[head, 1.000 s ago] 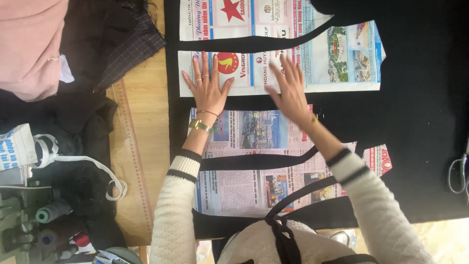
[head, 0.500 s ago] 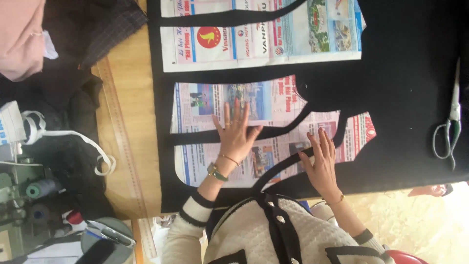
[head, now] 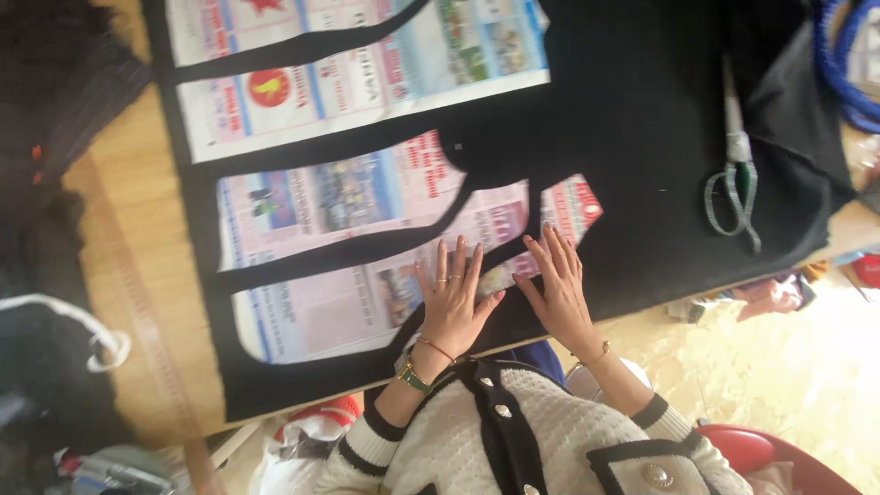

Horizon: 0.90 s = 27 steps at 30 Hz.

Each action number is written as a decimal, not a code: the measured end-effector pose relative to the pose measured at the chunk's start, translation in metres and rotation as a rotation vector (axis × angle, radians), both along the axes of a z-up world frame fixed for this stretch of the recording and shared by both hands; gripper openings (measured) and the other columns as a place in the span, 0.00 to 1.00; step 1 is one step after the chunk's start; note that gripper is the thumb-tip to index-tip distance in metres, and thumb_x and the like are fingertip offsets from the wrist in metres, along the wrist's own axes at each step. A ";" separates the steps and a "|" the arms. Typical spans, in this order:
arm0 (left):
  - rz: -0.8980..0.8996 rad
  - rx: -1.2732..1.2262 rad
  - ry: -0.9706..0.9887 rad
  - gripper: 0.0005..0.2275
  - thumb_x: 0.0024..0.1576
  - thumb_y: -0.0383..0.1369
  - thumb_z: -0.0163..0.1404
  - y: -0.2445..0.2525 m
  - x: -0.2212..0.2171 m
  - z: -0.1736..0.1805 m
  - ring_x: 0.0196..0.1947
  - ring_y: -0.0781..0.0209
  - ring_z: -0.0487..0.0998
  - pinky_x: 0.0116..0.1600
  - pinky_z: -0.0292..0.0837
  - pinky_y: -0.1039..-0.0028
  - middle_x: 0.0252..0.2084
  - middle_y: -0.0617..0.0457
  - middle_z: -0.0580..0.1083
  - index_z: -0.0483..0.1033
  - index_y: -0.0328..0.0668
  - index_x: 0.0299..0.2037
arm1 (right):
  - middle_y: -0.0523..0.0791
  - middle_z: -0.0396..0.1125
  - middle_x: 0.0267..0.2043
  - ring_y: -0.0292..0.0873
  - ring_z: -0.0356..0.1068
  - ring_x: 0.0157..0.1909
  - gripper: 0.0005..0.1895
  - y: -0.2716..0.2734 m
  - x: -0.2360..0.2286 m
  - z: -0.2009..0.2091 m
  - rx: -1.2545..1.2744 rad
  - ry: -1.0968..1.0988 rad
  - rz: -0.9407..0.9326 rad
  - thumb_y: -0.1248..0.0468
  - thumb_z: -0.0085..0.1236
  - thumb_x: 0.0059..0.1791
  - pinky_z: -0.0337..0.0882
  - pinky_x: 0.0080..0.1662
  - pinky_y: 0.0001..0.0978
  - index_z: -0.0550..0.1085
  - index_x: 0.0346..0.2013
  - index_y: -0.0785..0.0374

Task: The person uses scissors to cut a piece of black fabric that is laid over a newspaper template on a wooden table. They adjust the fabric and the newspaper template multiple times to align the cutting lines before making precise cuts along the edges.

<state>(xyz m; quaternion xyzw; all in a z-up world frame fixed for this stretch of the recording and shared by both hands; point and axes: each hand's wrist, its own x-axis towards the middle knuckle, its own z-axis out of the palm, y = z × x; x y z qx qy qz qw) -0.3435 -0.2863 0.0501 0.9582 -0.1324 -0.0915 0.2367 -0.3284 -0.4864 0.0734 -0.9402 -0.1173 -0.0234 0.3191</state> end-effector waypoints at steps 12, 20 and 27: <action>-0.133 -0.016 0.019 0.34 0.64 0.59 0.34 -0.190 0.045 0.003 0.77 0.36 0.38 0.68 0.32 0.27 0.78 0.41 0.44 0.46 0.50 0.76 | 0.55 0.48 0.76 0.58 0.46 0.77 0.35 -0.222 0.072 -0.006 -0.136 -0.182 -0.152 0.58 0.63 0.50 0.47 0.71 0.53 0.63 0.71 0.56; 0.029 0.040 0.023 0.35 0.63 0.58 0.35 -0.233 0.134 0.006 0.77 0.36 0.33 0.67 0.25 0.26 0.79 0.42 0.41 0.45 0.50 0.76 | 0.58 0.48 0.75 0.63 0.46 0.75 0.36 -0.372 0.254 -0.001 -0.229 -0.363 -0.149 0.58 0.67 0.52 0.47 0.70 0.59 0.64 0.72 0.61; 0.139 0.178 -0.197 0.36 0.62 0.57 0.42 -0.257 0.154 0.034 0.78 0.41 0.38 0.71 0.33 0.32 0.79 0.48 0.43 0.46 0.50 0.76 | 0.64 0.56 0.69 0.66 0.52 0.68 0.40 -0.507 0.501 -0.050 -0.557 -0.371 -0.256 0.60 0.74 0.53 0.54 0.57 0.64 0.61 0.72 0.69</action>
